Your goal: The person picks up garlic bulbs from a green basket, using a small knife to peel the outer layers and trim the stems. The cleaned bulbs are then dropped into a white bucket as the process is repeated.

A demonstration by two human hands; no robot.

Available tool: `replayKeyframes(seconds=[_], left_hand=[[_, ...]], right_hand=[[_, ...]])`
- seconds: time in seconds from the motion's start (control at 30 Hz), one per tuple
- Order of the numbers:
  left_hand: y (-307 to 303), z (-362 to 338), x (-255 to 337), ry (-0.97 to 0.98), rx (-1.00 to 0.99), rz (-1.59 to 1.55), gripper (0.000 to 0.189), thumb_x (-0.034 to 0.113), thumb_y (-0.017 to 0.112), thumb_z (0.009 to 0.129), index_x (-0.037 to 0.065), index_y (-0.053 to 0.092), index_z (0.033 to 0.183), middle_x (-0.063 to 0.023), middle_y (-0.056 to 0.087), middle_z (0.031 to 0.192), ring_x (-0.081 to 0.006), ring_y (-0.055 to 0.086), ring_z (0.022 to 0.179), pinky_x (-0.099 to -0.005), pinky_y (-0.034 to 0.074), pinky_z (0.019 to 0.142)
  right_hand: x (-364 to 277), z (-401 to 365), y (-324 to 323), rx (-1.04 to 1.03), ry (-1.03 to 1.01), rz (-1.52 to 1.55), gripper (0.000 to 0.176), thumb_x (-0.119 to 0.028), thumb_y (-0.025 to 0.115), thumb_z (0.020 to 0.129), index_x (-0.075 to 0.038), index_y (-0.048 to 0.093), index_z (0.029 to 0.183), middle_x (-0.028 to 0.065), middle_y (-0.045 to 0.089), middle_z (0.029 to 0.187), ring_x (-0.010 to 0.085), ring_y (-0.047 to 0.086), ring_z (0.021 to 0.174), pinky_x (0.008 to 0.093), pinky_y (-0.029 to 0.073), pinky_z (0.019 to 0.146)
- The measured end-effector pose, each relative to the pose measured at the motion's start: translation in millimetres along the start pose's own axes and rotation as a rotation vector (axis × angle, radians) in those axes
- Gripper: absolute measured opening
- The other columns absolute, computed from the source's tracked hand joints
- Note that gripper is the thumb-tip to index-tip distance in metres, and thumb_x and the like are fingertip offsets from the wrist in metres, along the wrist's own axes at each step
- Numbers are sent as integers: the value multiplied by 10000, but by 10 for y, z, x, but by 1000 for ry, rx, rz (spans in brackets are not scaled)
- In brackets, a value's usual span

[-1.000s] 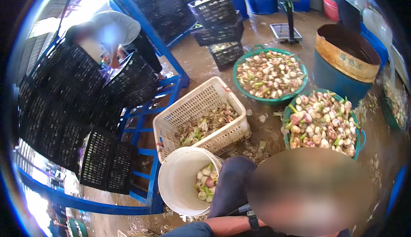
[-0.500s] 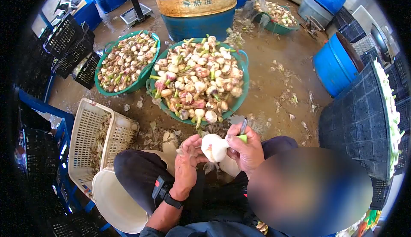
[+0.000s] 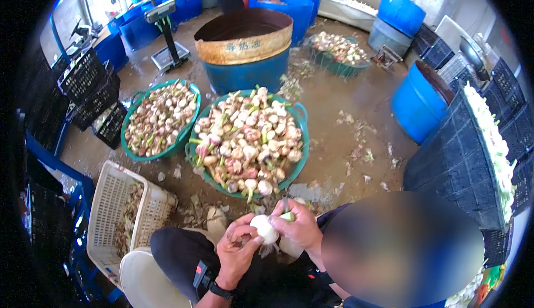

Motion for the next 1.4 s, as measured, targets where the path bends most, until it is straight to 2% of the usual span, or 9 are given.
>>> replayKeyframes(seconds=[0.3,0.63,0.97,1.1,1.17,1.2,1.23,1.37,1.4], left_hand=[[-25,-21,-63,-214,-35,-213,91,-46,668,789,18,639,846,-90,559,1142,-134,566,929,-254,468,755],[128,-80,-46,385,-418,662,105,44,659,729,39,591,808,-104,563,906,-285,545,892,-364,461,771],[159,-369,-536,253,-718,991,101,72,551,762,18,593,835,-140,583,856,-308,593,849,-383,498,698],[122,-505,-884,121,-752,924,214,125,529,831,18,601,1001,-120,608,1003,-276,591,948,-358,502,726],[-68,-970,-1750,1189,-824,2253,401,228,432,941,38,437,1294,-165,474,1309,-207,484,1190,-338,426,962],[-44,-855,-1310,1243,-784,2236,399,228,437,936,40,442,1289,-163,481,1298,-201,491,1181,-341,435,950],[-8,-718,-820,1290,-741,2218,397,227,442,932,42,446,1283,-161,489,1287,-195,498,1173,-343,443,939],[32,-298,-298,101,-820,990,234,153,539,846,32,569,1043,-142,602,1033,-271,601,951,-363,500,767],[23,-260,-196,235,-607,802,91,95,586,773,34,563,836,-125,592,816,-324,595,764,-391,489,649]], right_hand=[[58,11,-52,-113,-102,-209,104,-66,653,824,-72,549,836,-3,526,791,53,477,605,213,385,511],[-142,102,-42,422,92,437,109,-169,589,898,-111,498,892,-11,496,682,75,441,480,221,342,362],[-294,312,394,228,227,361,170,-183,635,867,-113,496,934,4,511,709,64,442,495,204,342,360],[-234,366,1266,-217,288,348,184,-165,632,881,-30,539,965,14,547,671,46,441,461,194,358,380],[-311,241,1742,-492,219,172,322,-303,705,834,-67,538,976,-29,497,679,42,426,527,209,360,449],[-269,264,1930,-479,-222,-101,413,-356,749,779,-61,527,965,-33,476,700,63,444,622,229,381,549],[-391,223,1981,-612,15,-43,424,-349,762,751,-62,527,954,-23,498,737,82,467,701,254,405,642],[-458,571,1511,-406,17,-243,255,-273,708,809,-80,547,762,-25,535,710,70,482,674,249,432,631],[-496,706,1253,-355,-19,-249,247,-259,683,837,-92,540,724,-35,524,670,60,474,617,242,425,576]])
Point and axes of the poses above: each hand's wrist, its own z-axis towards the middle knuckle, its own y-axis out of the palm, x = y × z, the point moved 3 cm from there along z, towards the middle knuckle
